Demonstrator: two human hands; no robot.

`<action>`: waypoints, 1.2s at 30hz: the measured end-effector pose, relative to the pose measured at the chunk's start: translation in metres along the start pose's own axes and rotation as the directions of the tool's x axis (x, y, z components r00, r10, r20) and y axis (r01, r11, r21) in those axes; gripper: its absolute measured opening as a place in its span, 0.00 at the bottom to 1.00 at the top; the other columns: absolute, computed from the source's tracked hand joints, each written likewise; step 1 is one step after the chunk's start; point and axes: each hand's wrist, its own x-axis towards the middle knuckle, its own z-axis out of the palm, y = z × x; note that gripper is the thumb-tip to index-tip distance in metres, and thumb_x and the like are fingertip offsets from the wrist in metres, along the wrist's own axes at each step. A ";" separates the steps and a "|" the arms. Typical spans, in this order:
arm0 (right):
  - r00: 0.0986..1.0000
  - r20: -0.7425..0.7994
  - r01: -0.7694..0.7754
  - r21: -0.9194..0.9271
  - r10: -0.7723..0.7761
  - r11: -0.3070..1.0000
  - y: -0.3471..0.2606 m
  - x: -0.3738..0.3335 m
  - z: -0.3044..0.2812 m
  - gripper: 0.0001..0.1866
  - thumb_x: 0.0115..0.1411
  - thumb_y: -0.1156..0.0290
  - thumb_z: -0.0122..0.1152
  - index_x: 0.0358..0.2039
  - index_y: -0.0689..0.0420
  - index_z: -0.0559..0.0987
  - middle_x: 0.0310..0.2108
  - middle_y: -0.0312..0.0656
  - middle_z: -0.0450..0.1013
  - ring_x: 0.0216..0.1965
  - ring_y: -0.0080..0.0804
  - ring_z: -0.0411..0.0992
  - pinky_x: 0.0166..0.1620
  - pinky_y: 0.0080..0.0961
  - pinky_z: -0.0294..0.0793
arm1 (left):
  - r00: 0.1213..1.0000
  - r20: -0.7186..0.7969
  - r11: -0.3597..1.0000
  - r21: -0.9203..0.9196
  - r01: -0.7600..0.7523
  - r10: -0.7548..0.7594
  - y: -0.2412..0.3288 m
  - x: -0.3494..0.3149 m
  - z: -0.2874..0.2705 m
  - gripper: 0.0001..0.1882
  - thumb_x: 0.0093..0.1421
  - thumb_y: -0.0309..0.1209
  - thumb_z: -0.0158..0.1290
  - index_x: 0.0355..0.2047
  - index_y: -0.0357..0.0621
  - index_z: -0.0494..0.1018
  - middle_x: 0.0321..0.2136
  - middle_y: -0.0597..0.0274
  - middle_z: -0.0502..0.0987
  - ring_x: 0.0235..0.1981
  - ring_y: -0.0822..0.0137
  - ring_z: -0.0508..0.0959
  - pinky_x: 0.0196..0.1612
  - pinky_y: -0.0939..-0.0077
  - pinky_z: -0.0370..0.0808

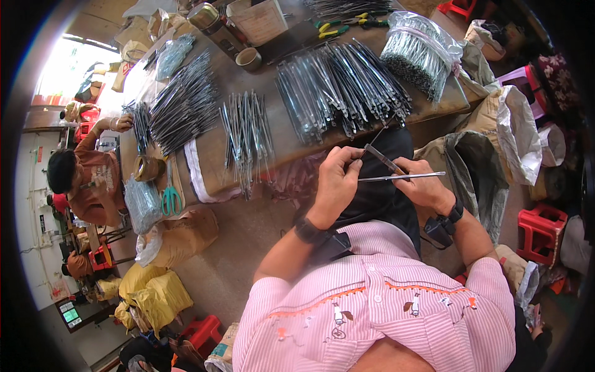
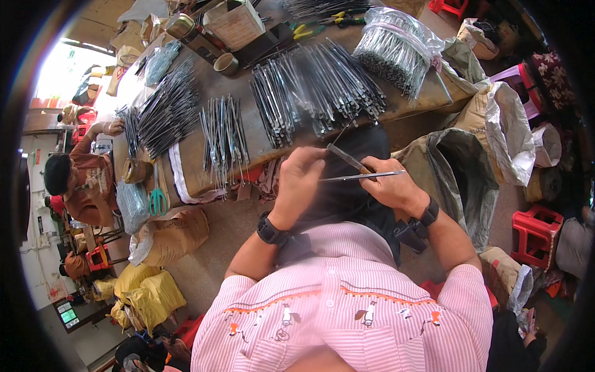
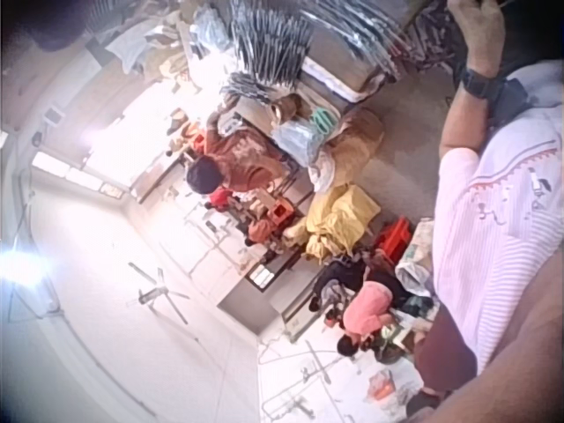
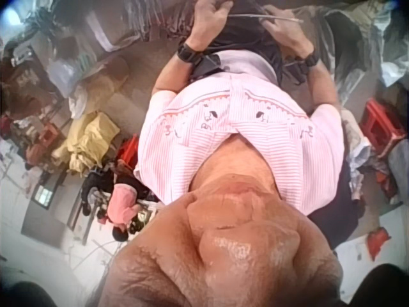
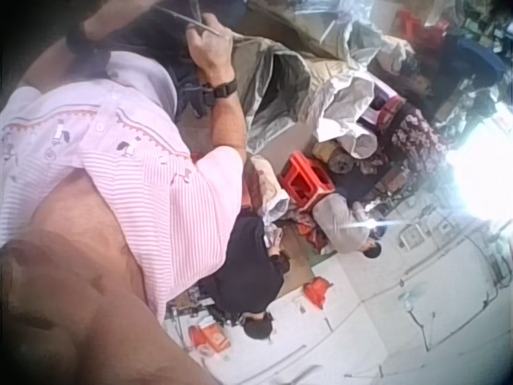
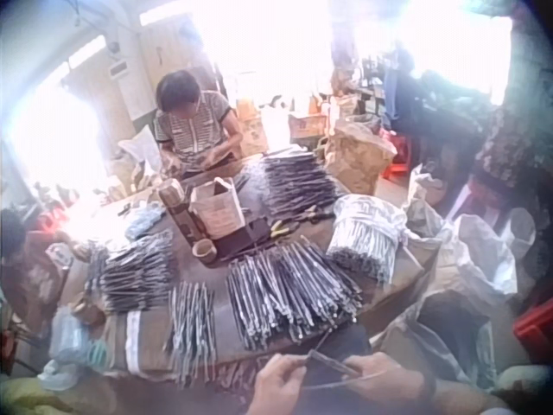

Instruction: The person repeatedly picks up thin metal rods from a table, uses pliers to trim or adjust one end, and places the finished rods into a growing pile. The person also gathers and aligns a bundle of rods toward the end of the clip.

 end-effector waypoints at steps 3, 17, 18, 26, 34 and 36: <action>1.000 -0.008 -0.004 -0.013 0.003 1.000 0.000 0.003 0.001 0.09 0.50 0.71 0.57 0.30 0.62 0.73 0.21 0.54 0.69 0.24 0.53 0.69 0.28 0.37 0.68 | 1.000 0.022 1.000 0.004 0.016 -0.016 0.000 0.004 -0.003 0.08 0.58 0.22 0.53 0.38 0.34 0.74 0.27 0.61 0.69 0.26 0.71 0.70 0.31 0.78 0.68; 0.994 0.106 -0.026 0.153 0.010 0.988 -0.018 0.041 0.036 0.22 0.53 0.66 0.55 0.49 0.57 0.70 0.25 0.49 0.71 0.25 0.50 0.69 0.32 0.34 0.69 | 0.929 -0.290 0.898 0.431 -0.089 0.232 0.000 0.004 -0.083 0.08 0.55 0.27 0.57 0.34 0.35 0.78 0.29 0.47 0.75 0.31 0.50 0.76 0.35 0.63 0.72; 0.985 0.170 -0.064 0.150 0.038 0.987 -0.017 0.042 0.035 0.23 0.54 0.69 0.53 0.52 0.57 0.68 0.26 0.46 0.71 0.23 0.41 0.70 0.31 0.30 0.69 | 0.922 -0.356 0.899 0.438 0.021 0.152 -0.007 0.008 -0.097 0.09 0.55 0.27 0.56 0.35 0.35 0.78 0.30 0.47 0.76 0.32 0.51 0.77 0.37 0.65 0.73; 0.971 0.190 -0.228 0.566 0.143 0.792 -0.014 0.036 0.028 0.22 0.55 0.75 0.47 0.52 0.61 0.69 0.25 0.36 0.68 0.23 0.20 0.67 0.28 0.17 0.66 | 0.791 -0.612 0.731 0.543 0.414 0.006 -0.070 0.042 -0.203 0.15 0.57 0.34 0.54 0.35 0.32 0.78 0.29 0.38 0.78 0.33 0.47 0.80 0.37 0.63 0.74; 0.971 0.190 -0.234 0.627 0.146 0.743 -0.011 0.027 0.022 0.22 0.55 0.75 0.45 0.51 0.63 0.69 0.25 0.37 0.70 0.22 0.21 0.69 0.26 0.17 0.67 | 0.809 -0.569 0.573 0.717 0.397 0.151 -0.057 0.041 -0.200 0.17 0.56 0.37 0.55 0.39 0.35 0.79 0.35 0.44 0.77 0.35 0.49 0.78 0.40 0.64 0.74; 0.969 0.188 -0.247 0.661 0.162 0.709 -0.014 0.027 0.022 0.22 0.55 0.75 0.45 0.51 0.63 0.69 0.25 0.38 0.70 0.22 0.22 0.69 0.26 0.17 0.67 | 0.813 -0.562 0.632 0.687 0.358 0.150 -0.044 0.042 -0.188 0.17 0.56 0.37 0.56 0.40 0.35 0.78 0.35 0.46 0.75 0.35 0.51 0.77 0.40 0.65 0.73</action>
